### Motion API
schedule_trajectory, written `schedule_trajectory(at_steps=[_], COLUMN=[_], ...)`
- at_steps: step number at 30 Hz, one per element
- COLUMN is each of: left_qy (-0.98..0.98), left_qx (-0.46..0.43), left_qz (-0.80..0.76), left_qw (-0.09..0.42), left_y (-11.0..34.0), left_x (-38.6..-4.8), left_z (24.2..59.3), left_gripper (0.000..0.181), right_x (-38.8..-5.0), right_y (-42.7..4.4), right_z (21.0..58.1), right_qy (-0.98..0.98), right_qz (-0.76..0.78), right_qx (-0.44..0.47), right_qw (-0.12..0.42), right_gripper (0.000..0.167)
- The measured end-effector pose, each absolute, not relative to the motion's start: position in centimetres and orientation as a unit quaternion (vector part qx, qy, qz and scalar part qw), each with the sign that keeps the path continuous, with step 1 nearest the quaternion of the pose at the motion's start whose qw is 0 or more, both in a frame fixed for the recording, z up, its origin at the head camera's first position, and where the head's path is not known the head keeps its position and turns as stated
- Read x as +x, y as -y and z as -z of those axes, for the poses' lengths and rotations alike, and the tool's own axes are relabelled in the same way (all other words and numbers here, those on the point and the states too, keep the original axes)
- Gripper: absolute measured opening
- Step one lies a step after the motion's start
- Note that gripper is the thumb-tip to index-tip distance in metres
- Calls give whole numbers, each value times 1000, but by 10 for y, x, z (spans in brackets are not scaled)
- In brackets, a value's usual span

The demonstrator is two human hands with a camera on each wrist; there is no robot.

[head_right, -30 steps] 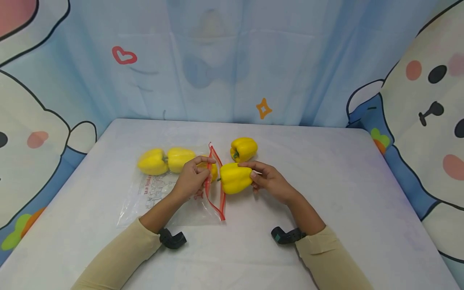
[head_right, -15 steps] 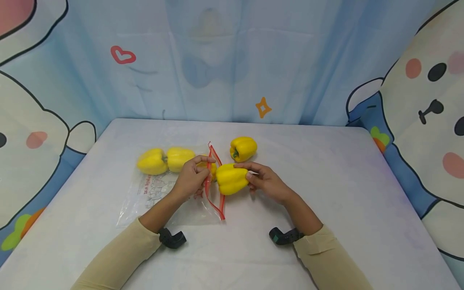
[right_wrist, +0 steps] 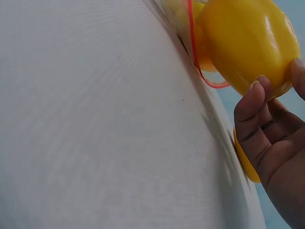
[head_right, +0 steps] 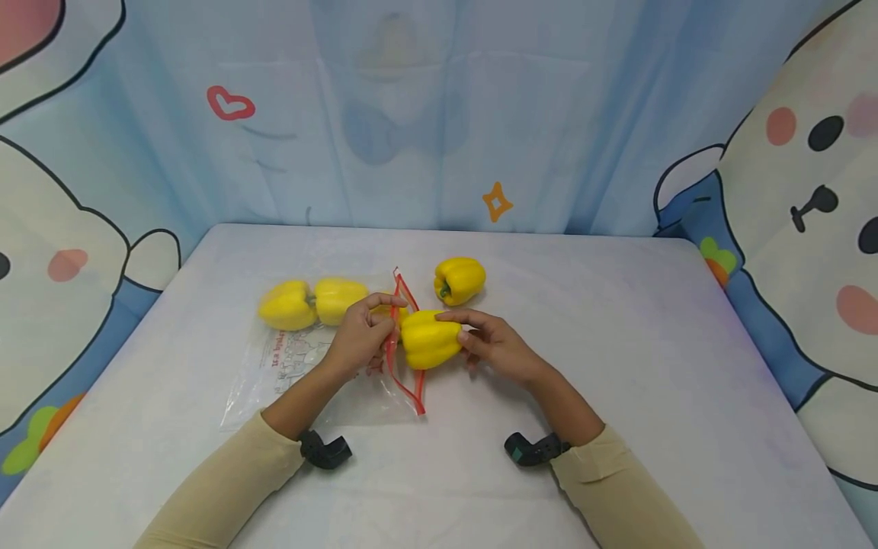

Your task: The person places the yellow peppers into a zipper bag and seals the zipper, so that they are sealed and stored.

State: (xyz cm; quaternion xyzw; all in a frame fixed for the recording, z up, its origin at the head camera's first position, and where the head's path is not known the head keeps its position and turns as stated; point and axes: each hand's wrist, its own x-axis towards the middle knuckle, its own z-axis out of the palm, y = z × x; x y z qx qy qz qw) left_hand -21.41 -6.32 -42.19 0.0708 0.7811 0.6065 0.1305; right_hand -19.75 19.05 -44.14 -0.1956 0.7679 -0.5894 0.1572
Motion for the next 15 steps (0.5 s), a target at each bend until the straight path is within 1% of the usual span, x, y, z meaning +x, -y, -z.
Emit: schedule_trajectory(at_steps=[5, 12, 15], left_qy=[-784, -774, -769], left_qx=[60, 68, 74], left_qz=[-604, -615, -621], left_qw=[133, 132, 131], left_y=[63, 63, 64], left_x=[-214, -213, -213], left_z=[421, 420, 420], left_gripper=[32, 32, 33], right_x=[-199, -199, -198], right_y=[-190, -188, -186], right_z=[444, 446, 445], right_qy=[-770, -770, -772], right_qz=[585, 582, 576], right_qx=[-196, -196, -189], right_qw=[164, 173, 188], right_gripper=[40, 39, 38])
